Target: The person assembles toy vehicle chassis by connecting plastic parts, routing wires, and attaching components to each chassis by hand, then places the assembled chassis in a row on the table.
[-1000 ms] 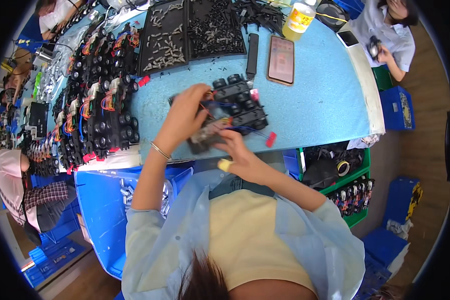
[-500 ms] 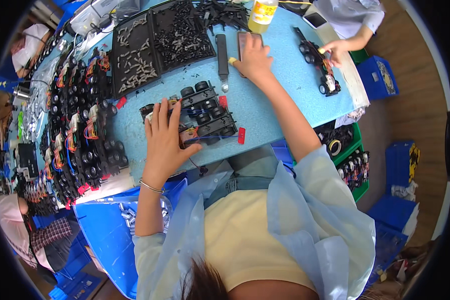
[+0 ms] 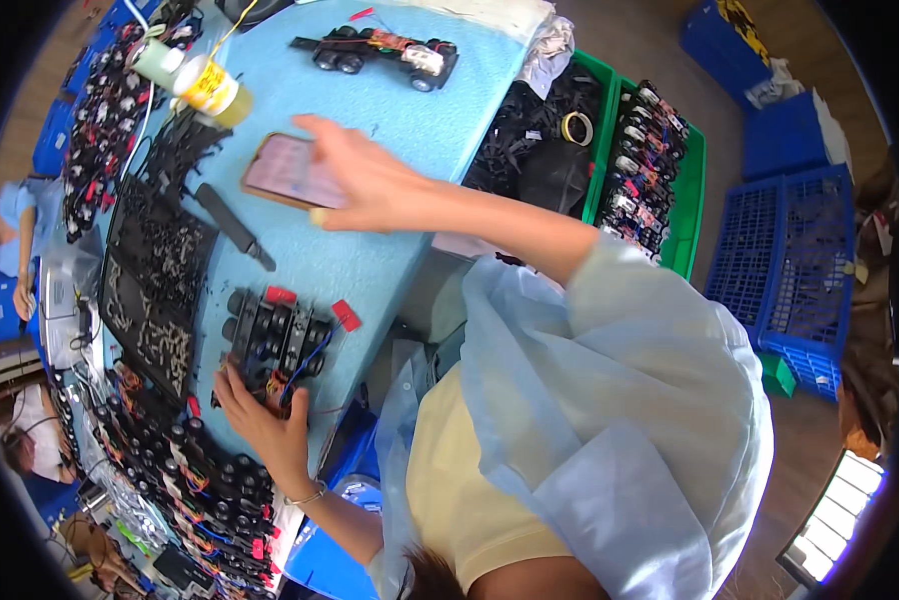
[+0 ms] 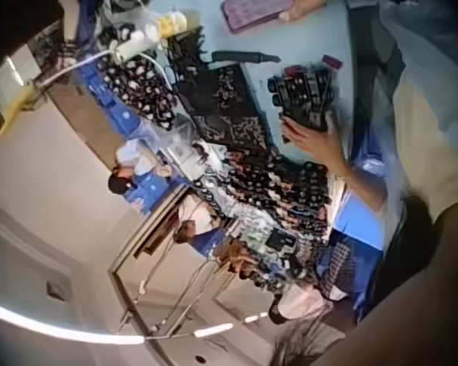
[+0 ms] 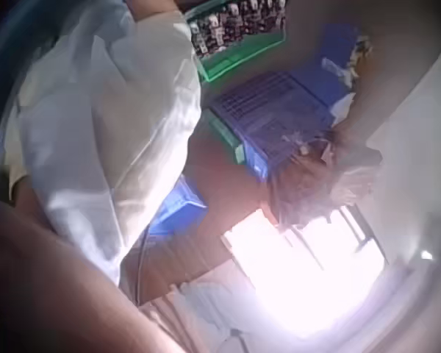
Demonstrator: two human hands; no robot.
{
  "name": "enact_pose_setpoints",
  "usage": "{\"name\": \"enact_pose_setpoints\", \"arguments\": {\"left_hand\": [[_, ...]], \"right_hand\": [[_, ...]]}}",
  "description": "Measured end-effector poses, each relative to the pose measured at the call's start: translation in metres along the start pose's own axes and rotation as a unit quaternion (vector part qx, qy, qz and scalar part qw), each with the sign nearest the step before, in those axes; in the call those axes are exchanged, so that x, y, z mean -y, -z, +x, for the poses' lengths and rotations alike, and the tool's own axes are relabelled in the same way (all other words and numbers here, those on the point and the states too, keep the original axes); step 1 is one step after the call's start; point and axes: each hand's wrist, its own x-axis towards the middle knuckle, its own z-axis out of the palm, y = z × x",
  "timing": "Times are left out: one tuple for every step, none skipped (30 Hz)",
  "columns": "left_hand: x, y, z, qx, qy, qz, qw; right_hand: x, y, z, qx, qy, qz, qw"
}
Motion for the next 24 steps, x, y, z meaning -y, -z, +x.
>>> {"name": "enact_pose_setpoints", "arguments": {"left_hand": [[-0.001,0.0,-0.001,-0.001,0.015,0.009,1.0],[-0.003,-0.001,0.002,-0.002,0.021,0.012,1.0],[-0.005,0.002,0.003,0.002,0.021,0.01,1.0],[-0.008,0.005,0.003,0.004,0.029,0.007,1.0],[-0.01,0.009,0.001,0.003,0.04,0.007,0.999],[-0.012,0.008,0.001,-0.004,0.06,0.009,0.998],[-0.013,0.007,0.005,0.0,0.053,0.001,0.999],[-0.018,0.013,0.001,-0.001,0.06,0.009,0.998],[-0.019,0.013,0.002,0.0,0.058,0.004,0.998],[-0.02,0.01,0.005,-0.005,0.06,-0.005,0.998],[-0.021,0.008,0.006,-0.012,0.068,-0.008,0.998],[-0.02,0.006,0.007,-0.016,0.068,-0.001,0.998],[-0.017,0.002,0.008,-0.019,0.068,0.003,0.997],[-0.018,0.002,0.009,-0.018,0.078,0.007,0.997],[-0.014,0.001,0.009,-0.021,0.085,-0.002,0.996],[-0.015,0.004,0.008,-0.037,0.117,0.011,0.992],[-0.016,0.006,0.007,-0.032,0.117,0.028,0.992],[-0.015,0.007,0.004,-0.026,0.114,0.044,0.992],[-0.011,0.006,0.002,-0.039,0.132,0.053,0.989],[-0.005,0.002,0.001,-0.04,0.137,0.046,0.989],[-0.002,-0.001,0.003,-0.04,0.136,0.038,0.989],[0.002,-0.002,0.006,-0.038,0.133,0.027,0.99],[0.004,-0.008,0.007,-0.042,0.139,0.024,0.989],[0.008,-0.006,0.012,-0.039,0.135,0.007,0.99]], "right_hand": [[0.003,0.024,-0.022,-0.004,-0.006,0.009,1.0],[-0.006,0.046,-0.042,-0.057,0.008,0.012,0.998],[-0.007,0.074,-0.061,-0.106,-0.014,0.004,0.994],[-0.022,0.093,-0.075,-0.189,-0.032,-0.071,0.979],[-0.036,0.111,-0.086,-0.266,-0.13,-0.04,0.954],[-0.052,0.134,-0.101,-0.352,-0.121,-0.011,0.928],[-0.09,0.158,-0.116,-0.402,-0.144,-0.018,0.904],[-0.139,0.171,-0.126,-0.427,-0.179,-0.067,0.884],[-0.201,0.191,-0.144,-0.444,-0.166,-0.097,0.875],[-0.265,0.208,-0.167,-0.442,-0.155,-0.204,0.86],[-0.296,0.21,-0.177,-0.441,-0.176,-0.22,0.852],[-0.325,0.211,-0.187,-0.398,-0.225,-0.327,0.827],[-0.355,0.213,-0.196,-0.363,-0.218,-0.3,0.855],[-0.373,0.202,-0.196,-0.349,-0.284,-0.304,0.84],[-0.402,0.201,-0.204,-0.339,-0.258,-0.347,0.835],[-0.41,0.189,-0.2,-0.301,-0.28,-0.388,0.825],[-0.419,0.18,-0.194,-0.278,-0.332,-0.364,0.825],[-0.419,0.165,-0.187,-0.253,-0.386,-0.34,0.819],[-0.423,0.159,-0.186,-0.211,-0.409,-0.342,0.819],[-0.426,0.154,-0.187,-0.17,-0.434,-0.346,0.814],[-0.428,0.157,-0.183,-0.167,-0.423,-0.344,0.822],[-0.43,0.162,-0.179,-0.172,-0.466,-0.359,0.79],[-0.432,0.17,-0.176,-0.176,-0.511,-0.379,0.751],[-0.429,0.179,-0.16,-0.251,-0.443,-0.417,0.753]]}}
